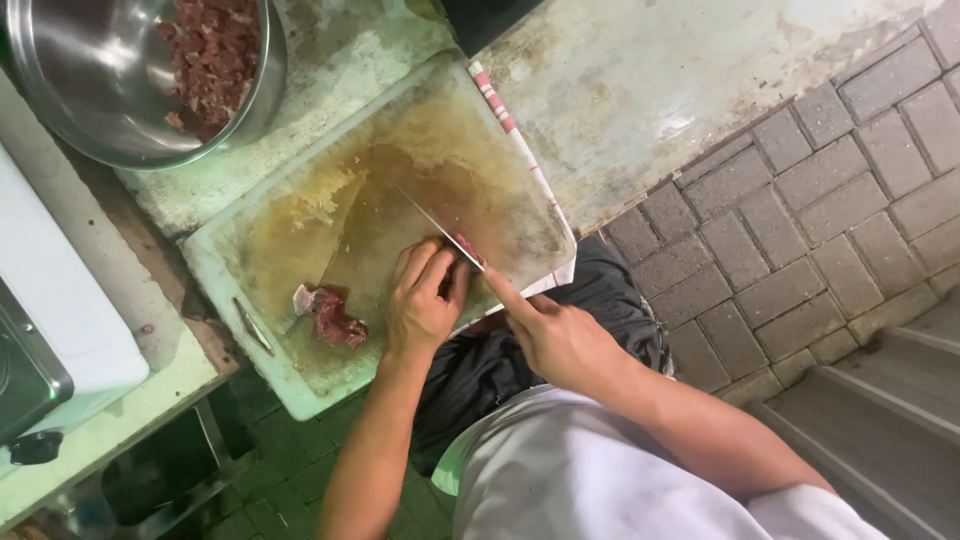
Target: Cutting raw meat into small pieces on a wooden cutting board using a knife
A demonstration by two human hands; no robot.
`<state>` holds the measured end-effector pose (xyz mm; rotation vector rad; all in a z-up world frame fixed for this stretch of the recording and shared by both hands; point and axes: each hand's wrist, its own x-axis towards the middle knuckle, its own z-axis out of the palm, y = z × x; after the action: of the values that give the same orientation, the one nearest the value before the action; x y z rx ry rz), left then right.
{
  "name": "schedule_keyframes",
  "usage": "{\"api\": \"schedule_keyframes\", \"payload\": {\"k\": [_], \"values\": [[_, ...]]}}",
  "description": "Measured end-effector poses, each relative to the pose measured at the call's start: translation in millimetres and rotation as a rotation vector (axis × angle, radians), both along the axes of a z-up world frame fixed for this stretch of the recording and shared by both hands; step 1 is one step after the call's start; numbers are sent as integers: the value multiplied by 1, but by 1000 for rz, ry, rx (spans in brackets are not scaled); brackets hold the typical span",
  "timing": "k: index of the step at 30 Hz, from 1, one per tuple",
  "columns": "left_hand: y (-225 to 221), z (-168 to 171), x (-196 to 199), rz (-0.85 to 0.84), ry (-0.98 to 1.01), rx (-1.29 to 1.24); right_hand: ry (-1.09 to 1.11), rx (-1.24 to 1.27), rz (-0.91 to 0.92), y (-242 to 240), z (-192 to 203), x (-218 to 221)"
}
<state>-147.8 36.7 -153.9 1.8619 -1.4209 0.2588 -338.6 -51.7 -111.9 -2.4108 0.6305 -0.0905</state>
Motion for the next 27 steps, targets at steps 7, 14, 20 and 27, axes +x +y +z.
{"api": "schedule_keyframes", "payload": {"k": [7, 14, 20, 27], "values": [[0, 14, -3, -29, 51, 113, 407, 247, 93, 9, 4, -62], [0, 14, -8, 5, -24, -9, -11, -69, 26, 3, -11, 27], [1, -8, -2, 67, -21, -32, 209, -10, 48, 9, 16, -37], [18, -18, -7, 76, 49, -64, 125, -28, 85, -4, 0, 30]]}}
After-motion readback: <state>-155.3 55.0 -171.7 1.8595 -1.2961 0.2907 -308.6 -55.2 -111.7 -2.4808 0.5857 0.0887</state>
